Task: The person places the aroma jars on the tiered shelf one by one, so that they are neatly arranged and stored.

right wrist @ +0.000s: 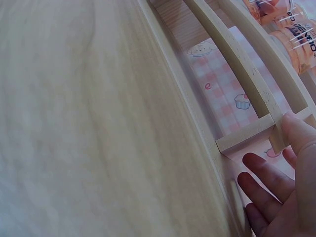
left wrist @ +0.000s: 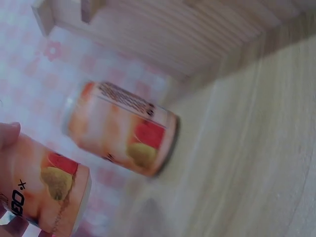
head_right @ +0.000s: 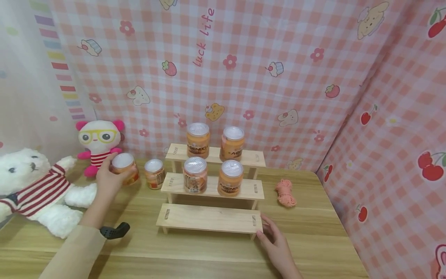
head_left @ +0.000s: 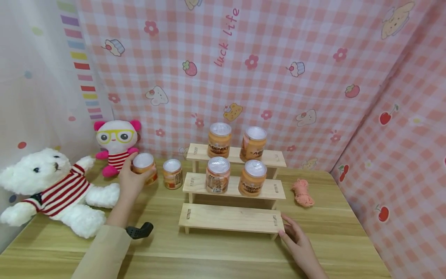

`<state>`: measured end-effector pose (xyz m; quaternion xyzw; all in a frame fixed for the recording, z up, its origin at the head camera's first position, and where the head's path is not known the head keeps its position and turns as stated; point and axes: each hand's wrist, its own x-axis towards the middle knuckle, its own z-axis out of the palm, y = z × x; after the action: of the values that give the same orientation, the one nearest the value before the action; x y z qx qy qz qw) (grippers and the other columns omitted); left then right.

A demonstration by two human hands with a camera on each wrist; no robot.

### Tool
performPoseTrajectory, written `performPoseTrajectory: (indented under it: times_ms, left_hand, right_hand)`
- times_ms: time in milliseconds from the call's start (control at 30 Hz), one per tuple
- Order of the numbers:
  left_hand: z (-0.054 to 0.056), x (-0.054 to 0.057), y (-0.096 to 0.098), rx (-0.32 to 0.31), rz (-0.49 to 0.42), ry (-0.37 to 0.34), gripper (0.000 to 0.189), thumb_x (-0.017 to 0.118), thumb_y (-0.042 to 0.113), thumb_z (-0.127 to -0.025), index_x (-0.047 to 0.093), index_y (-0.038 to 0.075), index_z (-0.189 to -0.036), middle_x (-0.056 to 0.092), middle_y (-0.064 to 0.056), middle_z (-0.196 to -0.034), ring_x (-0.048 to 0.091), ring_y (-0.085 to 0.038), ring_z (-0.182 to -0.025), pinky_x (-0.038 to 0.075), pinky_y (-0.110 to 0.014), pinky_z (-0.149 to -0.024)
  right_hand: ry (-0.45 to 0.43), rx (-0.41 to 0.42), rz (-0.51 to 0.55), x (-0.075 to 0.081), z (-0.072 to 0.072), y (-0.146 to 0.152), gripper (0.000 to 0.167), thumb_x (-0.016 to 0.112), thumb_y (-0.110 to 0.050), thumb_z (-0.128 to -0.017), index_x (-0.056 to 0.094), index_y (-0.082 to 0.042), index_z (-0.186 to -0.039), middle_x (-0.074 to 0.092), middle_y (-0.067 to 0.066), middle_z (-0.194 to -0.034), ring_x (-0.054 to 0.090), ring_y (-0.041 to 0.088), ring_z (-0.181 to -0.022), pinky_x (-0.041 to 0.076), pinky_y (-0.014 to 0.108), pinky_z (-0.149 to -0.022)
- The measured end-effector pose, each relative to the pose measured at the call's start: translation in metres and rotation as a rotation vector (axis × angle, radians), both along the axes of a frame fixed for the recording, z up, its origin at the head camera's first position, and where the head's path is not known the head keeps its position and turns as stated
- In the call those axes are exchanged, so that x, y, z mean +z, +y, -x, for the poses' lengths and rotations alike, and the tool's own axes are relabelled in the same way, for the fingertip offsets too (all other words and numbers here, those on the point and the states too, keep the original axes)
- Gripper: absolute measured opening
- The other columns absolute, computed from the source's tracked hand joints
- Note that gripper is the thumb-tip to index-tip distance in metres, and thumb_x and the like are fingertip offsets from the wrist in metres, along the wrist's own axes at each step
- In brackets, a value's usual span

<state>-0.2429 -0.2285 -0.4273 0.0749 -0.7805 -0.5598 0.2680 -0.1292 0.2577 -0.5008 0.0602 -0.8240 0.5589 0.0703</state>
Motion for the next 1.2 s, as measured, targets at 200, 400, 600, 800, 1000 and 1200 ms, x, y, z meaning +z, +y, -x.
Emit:
performPoseTrajectory:
  times_ms: [200, 400, 600, 800, 1000, 1200]
  left_hand:
    - [-0.014, 0.016, 0.009, 0.018, 0.006, 0.012, 0.074, 0.083, 0.008, -0.073, 0.048, 0.006, -0.138, 0.054, -0.02, -0.122, 0.051, -0.025, -0.108, 0.043, -0.029, -0.085]
    - [-0.031, 0.025, 0.016, -0.01, 0.005, 0.02, 0.073, 0.084, 0.011, -0.072, 0.051, 0.008, -0.137, 0.056, -0.018, -0.118, 0.052, -0.02, -0.099, 0.042, -0.017, -0.076]
    - [-0.048, 0.032, 0.024, -0.073, -0.028, -0.02, 0.077, 0.086, 0.017, -0.072, 0.049, 0.015, -0.14, 0.057, -0.014, -0.119, 0.054, -0.015, -0.096, 0.046, -0.013, -0.069]
    - [-0.066, 0.042, 0.035, -0.125, -0.031, -0.05, 0.077, 0.085, 0.016, -0.073, 0.048, 0.013, -0.141, 0.056, -0.014, -0.119, 0.055, -0.017, -0.093, 0.049, -0.015, -0.065]
    - [-0.079, 0.047, 0.047, -0.188, -0.017, -0.047, 0.075, 0.086, 0.016, -0.072, 0.05, 0.01, -0.137, 0.057, -0.014, -0.121, 0.055, -0.023, -0.096, 0.05, -0.019, -0.069]
    - [-0.087, 0.047, 0.058, -0.234, 0.024, -0.021, 0.073, 0.088, 0.019, -0.07, 0.054, 0.009, -0.134, 0.06, -0.01, -0.123, 0.056, -0.022, -0.099, 0.048, -0.024, -0.077]
  right_hand:
    - [0.001, 0.0, 0.002, -0.001, 0.0, 0.0, 0.046, 0.06, -0.006, -0.094, 0.048, -0.006, -0.138, 0.064, 0.018, -0.114, 0.058, 0.006, -0.102, 0.046, 0.019, -0.082]
    - [0.009, 0.005, 0.005, -0.003, -0.001, 0.001, 0.046, 0.06, -0.005, -0.094, 0.047, -0.005, -0.138, 0.064, 0.019, -0.114, 0.058, 0.006, -0.101, 0.047, 0.019, -0.082]
    - [0.03, 0.014, 0.005, -0.004, 0.0, 0.001, 0.046, 0.06, -0.004, -0.094, 0.048, -0.004, -0.138, 0.064, 0.019, -0.113, 0.059, 0.005, -0.101, 0.046, 0.018, -0.082]
    - [0.033, 0.021, 0.007, -0.005, 0.0, 0.001, 0.046, 0.059, -0.003, -0.094, 0.047, -0.004, -0.138, 0.064, 0.02, -0.114, 0.058, 0.005, -0.101, 0.047, 0.018, -0.081]
    - [0.04, 0.026, 0.007, -0.005, 0.0, 0.001, 0.046, 0.059, -0.004, -0.094, 0.047, -0.003, -0.138, 0.063, 0.021, -0.114, 0.058, 0.005, -0.102, 0.046, 0.017, -0.081]
    - [0.036, 0.023, 0.01, -0.004, 0.002, 0.001, 0.045, 0.059, -0.005, -0.094, 0.047, -0.004, -0.138, 0.064, 0.02, -0.114, 0.059, 0.006, -0.101, 0.046, 0.017, -0.082]
